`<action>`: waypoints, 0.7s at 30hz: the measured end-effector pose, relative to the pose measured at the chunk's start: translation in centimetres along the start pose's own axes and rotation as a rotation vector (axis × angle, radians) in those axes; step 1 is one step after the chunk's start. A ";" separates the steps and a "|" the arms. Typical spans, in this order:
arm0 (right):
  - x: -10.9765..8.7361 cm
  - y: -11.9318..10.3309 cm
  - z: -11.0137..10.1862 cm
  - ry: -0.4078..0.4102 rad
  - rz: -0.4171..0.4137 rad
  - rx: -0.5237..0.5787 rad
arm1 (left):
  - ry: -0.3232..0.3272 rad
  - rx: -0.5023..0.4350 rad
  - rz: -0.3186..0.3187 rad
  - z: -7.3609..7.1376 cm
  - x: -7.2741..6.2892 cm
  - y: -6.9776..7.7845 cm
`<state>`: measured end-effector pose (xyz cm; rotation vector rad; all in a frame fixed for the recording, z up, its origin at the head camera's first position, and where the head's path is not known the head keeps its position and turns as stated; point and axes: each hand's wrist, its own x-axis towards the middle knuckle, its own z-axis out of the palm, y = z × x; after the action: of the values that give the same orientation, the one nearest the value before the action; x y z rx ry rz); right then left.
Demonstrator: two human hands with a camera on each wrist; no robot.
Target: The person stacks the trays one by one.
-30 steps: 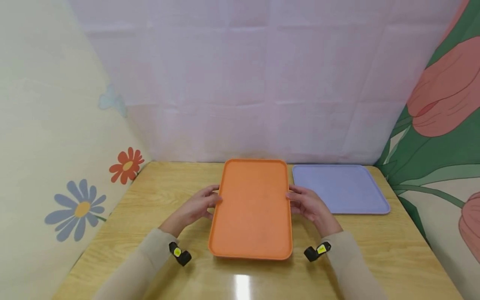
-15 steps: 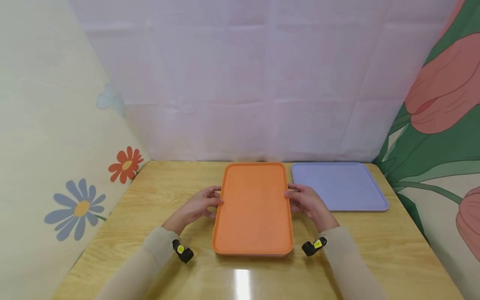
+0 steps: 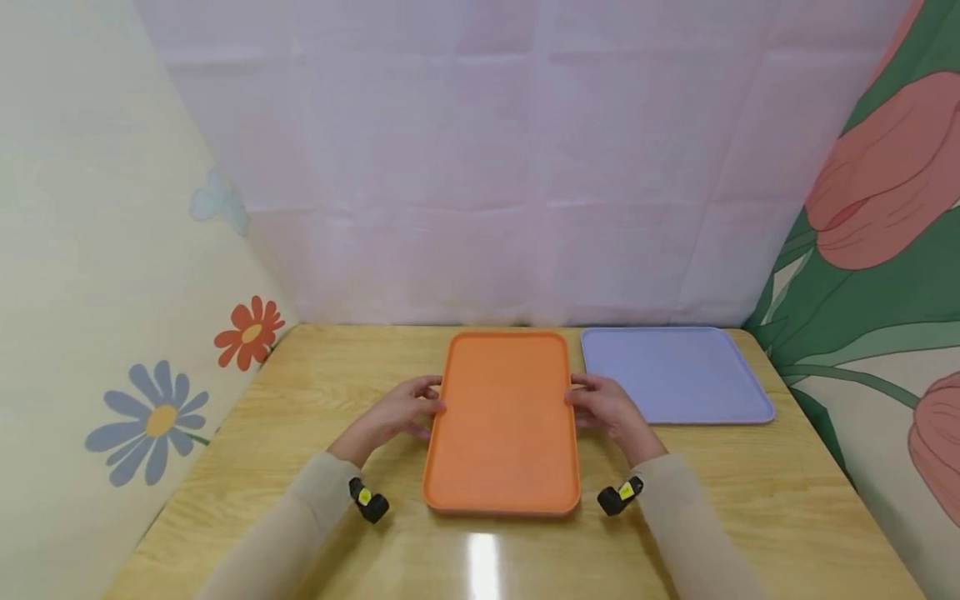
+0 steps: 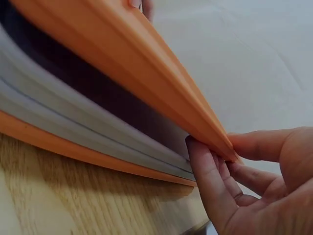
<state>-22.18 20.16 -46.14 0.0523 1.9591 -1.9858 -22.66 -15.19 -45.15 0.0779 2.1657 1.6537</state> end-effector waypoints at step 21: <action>0.7 -0.2 1.5 0.134 0.000 -0.274 | 0.043 0.163 -0.034 0.2 0.1 0.0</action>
<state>-22.53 18.53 -46.11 0.1198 2.2986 -1.7354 -22.68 -14.96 -45.22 0.0524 2.3174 1.4711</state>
